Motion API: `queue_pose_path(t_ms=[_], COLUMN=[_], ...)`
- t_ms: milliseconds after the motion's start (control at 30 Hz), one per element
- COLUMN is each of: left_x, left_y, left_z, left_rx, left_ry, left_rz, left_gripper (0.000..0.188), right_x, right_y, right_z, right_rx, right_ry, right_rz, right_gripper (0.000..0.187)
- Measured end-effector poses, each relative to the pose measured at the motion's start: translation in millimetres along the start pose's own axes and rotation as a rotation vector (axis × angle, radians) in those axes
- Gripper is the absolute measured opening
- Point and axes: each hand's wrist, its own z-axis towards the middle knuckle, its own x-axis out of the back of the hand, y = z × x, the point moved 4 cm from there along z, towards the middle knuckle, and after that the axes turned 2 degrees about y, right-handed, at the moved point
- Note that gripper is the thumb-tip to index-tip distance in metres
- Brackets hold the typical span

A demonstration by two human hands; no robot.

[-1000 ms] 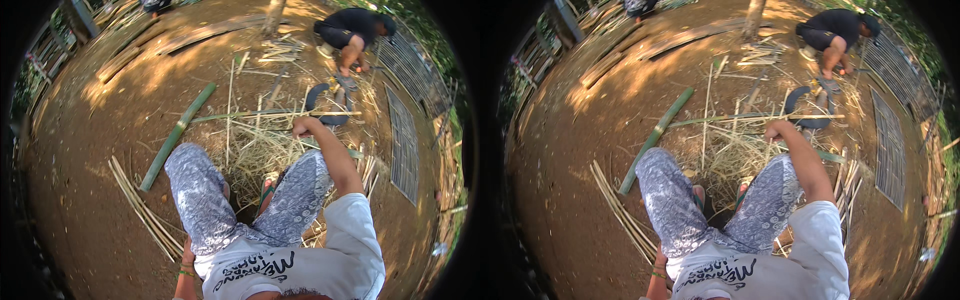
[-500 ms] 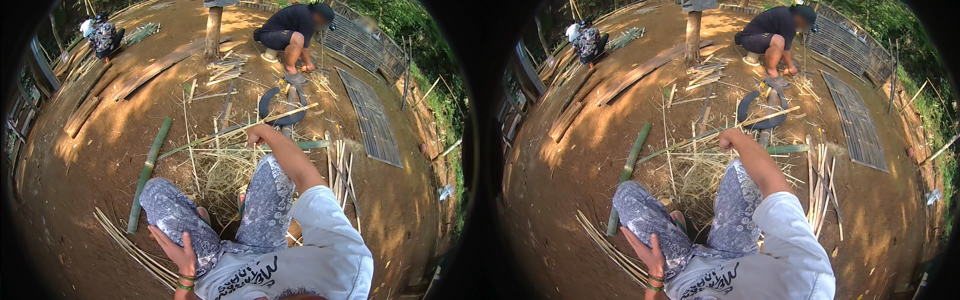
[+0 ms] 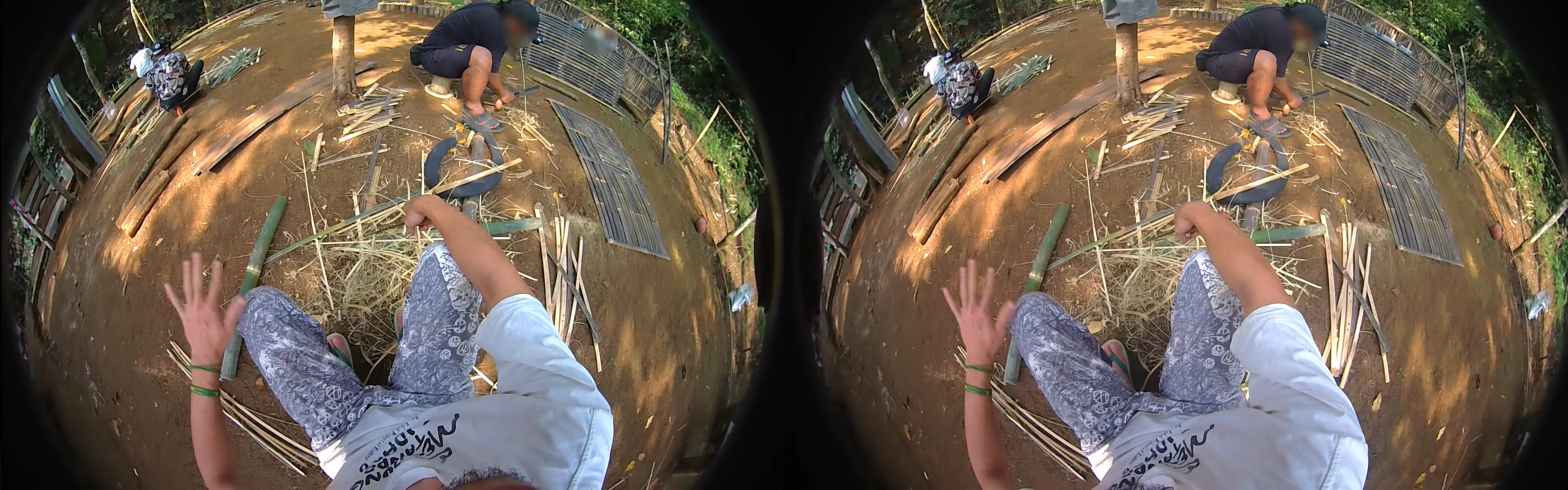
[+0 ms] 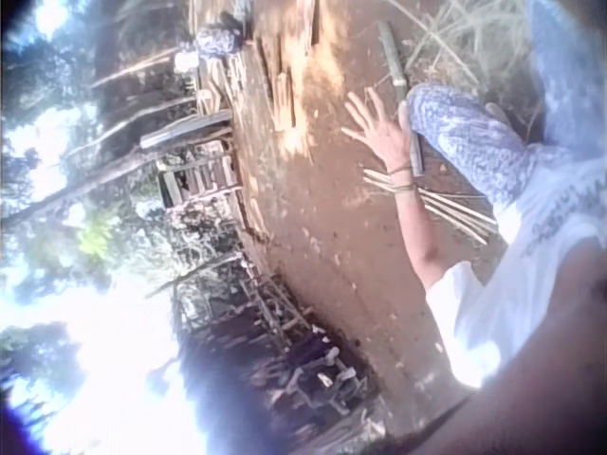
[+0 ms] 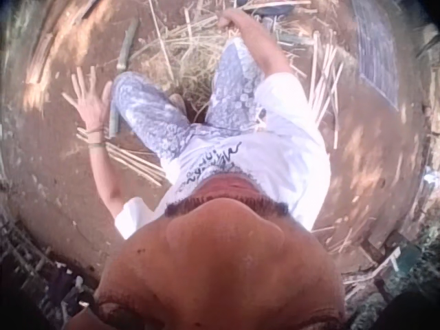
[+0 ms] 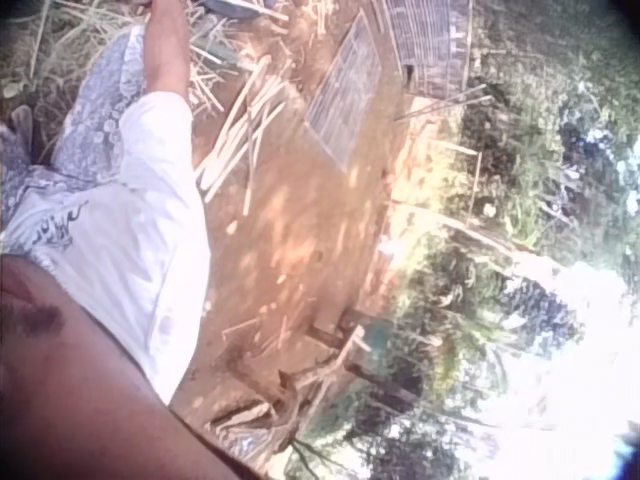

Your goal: The person sits on the ground and uses a large knife to split long bamboo stalks into thin strips. They hold the bamboo against their leg and repeatedly strike it with the knife to separate the fibers, then gather the resulting strips.

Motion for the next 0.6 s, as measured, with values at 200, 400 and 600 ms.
queue_pose_path(t_ms=[200, 400, 600], left_x=[68, 84, 2], left_y=[32, 132, 58], left_z=[6, -64, -54], left_rx=[0.055, -0.659, -0.727], left_ry=[0.205, -0.068, -0.276], left_rz=[-0.354, -0.601, -0.421], left_gripper=[0.070, 0.069, 0.066], right_x=[-1, -3, -5], right_y=[-5, 13, 7], right_z=[-17, -1, 4], right_rx=[0.029, -0.056, -0.015], right_ry=[-0.035, -0.050, -0.019], right_rz=[-0.029, -0.038, 0.035], right_gripper=[0.027, 0.028, 0.022])
